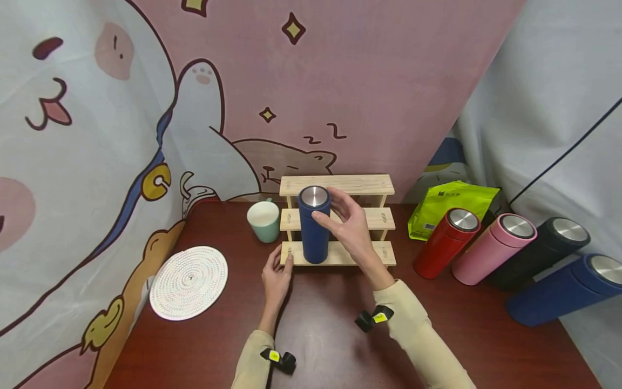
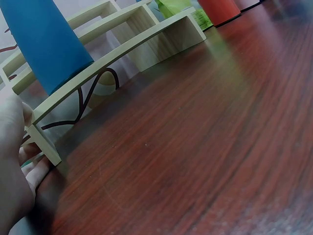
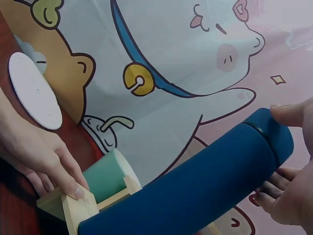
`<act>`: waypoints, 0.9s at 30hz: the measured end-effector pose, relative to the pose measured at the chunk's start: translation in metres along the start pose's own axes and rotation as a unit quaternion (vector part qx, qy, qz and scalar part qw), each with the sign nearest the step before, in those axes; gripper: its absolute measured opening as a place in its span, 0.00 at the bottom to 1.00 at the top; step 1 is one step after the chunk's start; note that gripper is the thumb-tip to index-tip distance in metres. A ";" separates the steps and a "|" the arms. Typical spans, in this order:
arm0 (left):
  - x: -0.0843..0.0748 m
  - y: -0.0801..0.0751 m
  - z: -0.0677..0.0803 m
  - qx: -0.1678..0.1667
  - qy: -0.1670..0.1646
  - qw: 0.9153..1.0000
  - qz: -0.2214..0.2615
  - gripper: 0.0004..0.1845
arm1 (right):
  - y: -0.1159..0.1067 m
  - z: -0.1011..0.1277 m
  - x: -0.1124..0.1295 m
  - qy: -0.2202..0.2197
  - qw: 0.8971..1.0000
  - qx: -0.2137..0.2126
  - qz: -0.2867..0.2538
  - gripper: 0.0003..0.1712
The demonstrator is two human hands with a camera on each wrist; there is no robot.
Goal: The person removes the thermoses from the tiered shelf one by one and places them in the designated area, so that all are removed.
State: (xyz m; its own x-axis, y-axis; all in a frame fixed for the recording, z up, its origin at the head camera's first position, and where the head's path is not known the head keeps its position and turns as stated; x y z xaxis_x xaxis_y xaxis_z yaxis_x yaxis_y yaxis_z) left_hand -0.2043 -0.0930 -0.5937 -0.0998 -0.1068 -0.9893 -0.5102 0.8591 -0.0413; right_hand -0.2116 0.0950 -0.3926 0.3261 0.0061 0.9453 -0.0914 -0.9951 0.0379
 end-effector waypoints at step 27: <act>-0.001 0.001 0.002 -0.001 -0.001 1.000 -0.005 0.24 | 0.008 -0.003 -0.002 -0.004 0.997 -0.011 0.074 0.42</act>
Point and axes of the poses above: each hand's wrist, its own z-axis away from the middle knuckle, its own y-axis out of the palm, x = y × z, the point moved 1 cm from there along -z, towards the middle knuckle, and after that the axes turned 8 degrees about -x, right-handed, at the moved point
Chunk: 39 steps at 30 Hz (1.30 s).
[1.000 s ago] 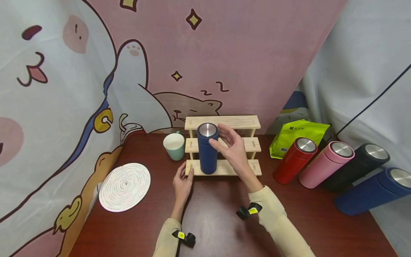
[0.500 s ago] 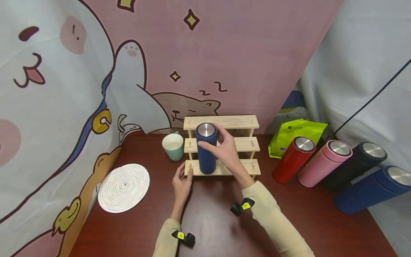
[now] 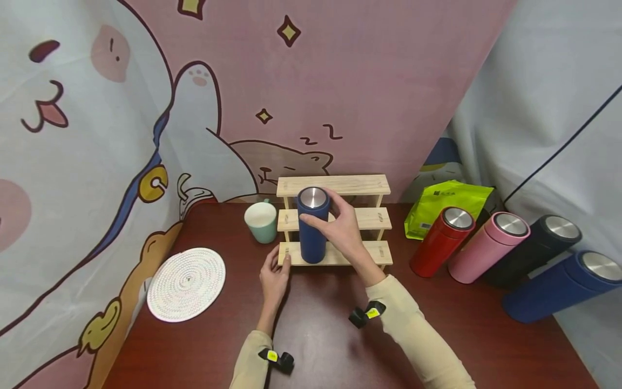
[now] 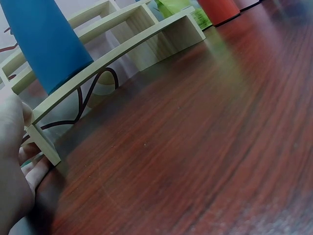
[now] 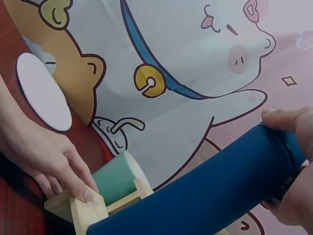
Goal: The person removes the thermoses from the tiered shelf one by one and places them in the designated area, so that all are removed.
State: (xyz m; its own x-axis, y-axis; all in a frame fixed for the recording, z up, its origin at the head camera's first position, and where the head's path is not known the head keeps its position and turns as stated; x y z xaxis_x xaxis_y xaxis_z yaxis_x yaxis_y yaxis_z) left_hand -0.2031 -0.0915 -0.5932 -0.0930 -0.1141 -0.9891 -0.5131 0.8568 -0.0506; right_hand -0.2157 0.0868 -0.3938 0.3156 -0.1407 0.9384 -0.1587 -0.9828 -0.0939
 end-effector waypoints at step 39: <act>-0.002 -0.001 0.002 0.001 0.006 1.000 0.005 0.24 | -0.079 0.037 0.035 -0.050 0.994 -0.077 0.062 0.37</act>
Point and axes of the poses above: each hand's wrist, its own z-axis away from the middle knuckle, its own y-axis out of the palm, x = y × z, the point moved 1 cm from there along -z, towards the middle knuckle, and after that the axes turned 8 degrees about -x, right-handed, at the moved point
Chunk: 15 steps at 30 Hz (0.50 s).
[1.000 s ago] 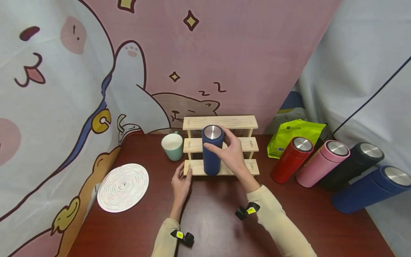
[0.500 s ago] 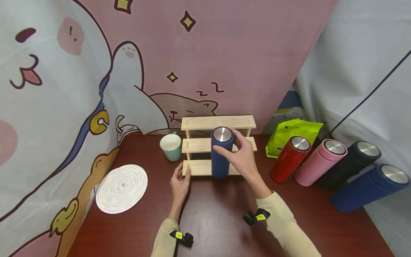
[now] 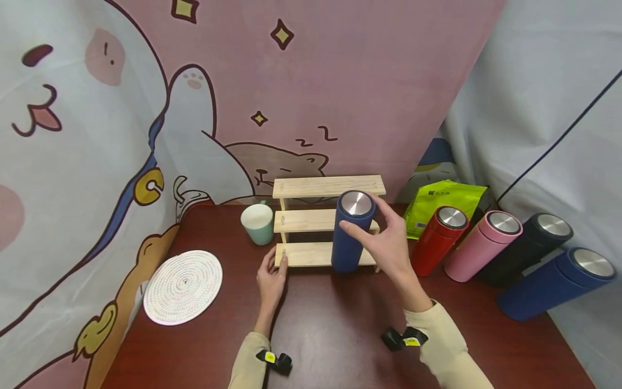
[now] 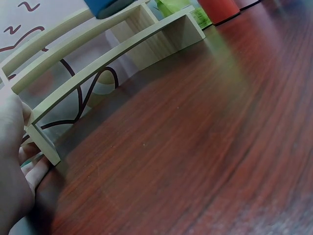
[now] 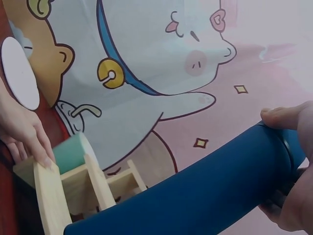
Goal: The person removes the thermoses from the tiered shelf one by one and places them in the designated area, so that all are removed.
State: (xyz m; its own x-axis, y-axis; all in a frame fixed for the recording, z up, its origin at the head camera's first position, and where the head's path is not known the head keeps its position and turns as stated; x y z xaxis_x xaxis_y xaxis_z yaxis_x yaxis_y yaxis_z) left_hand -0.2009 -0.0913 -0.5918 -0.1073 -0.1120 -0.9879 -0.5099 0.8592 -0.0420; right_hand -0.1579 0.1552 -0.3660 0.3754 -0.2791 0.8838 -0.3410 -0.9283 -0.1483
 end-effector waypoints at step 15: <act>0.001 0.000 0.000 0.001 0.005 1.000 -0.004 0.23 | -0.047 0.010 0.010 0.015 0.996 -0.063 0.059 0.36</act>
Point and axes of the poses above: each hand's wrist, its own z-axis away from the middle knuckle, its own y-axis out of the palm, x = y × z, the point moved 1 cm from there along -z, towards the middle knuckle, and after that the axes turned 8 degrees about -x, right-handed, at the moved point
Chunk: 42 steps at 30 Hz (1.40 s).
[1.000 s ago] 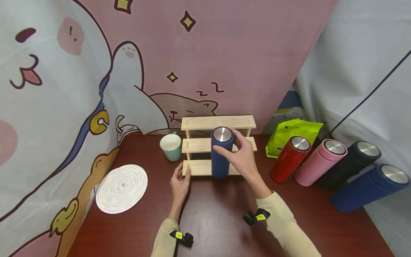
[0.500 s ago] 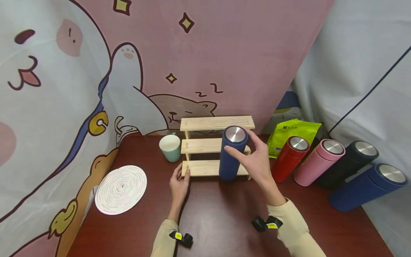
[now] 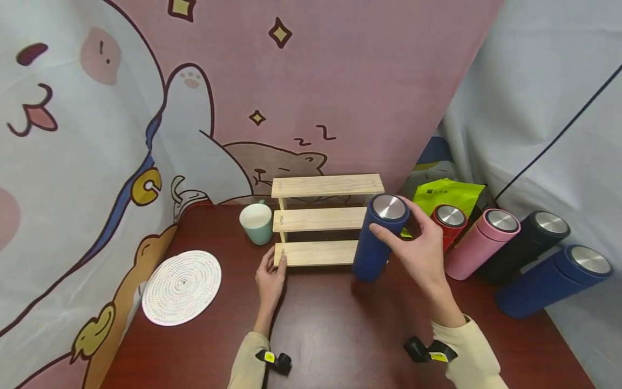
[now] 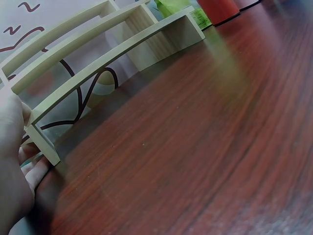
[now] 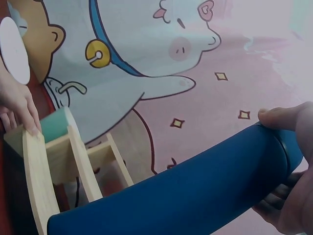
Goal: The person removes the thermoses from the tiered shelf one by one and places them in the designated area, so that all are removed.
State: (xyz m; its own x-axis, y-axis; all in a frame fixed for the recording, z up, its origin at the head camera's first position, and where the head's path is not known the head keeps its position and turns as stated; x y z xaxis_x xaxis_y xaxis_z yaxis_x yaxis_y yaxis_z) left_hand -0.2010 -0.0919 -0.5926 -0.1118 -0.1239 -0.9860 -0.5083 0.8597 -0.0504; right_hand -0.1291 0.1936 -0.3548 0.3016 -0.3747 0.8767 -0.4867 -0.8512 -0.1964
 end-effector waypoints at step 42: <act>-0.042 -0.007 0.012 0.012 0.002 1.000 0.001 0.24 | -0.103 0.027 -0.069 0.132 0.976 -0.134 0.112 0.37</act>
State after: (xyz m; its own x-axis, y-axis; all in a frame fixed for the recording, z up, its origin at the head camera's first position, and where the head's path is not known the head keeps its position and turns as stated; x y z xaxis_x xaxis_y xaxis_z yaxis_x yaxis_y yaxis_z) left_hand -0.1824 -0.0863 -0.5530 -0.1170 -0.1242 -0.9853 -0.4879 0.8714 -0.0519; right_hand -0.0779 0.2973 -0.4068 -0.0416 -0.4014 0.9150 -0.7242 -0.6187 -0.3044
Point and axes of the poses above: each hand's wrist, its own z-axis away from the middle knuckle, its own y-axis out of the palm, x = y × z, the point moved 1 cm from there along -z, towards the middle knuckle, and after that the axes turned 8 degrees about -x, right-handed, at the moved point
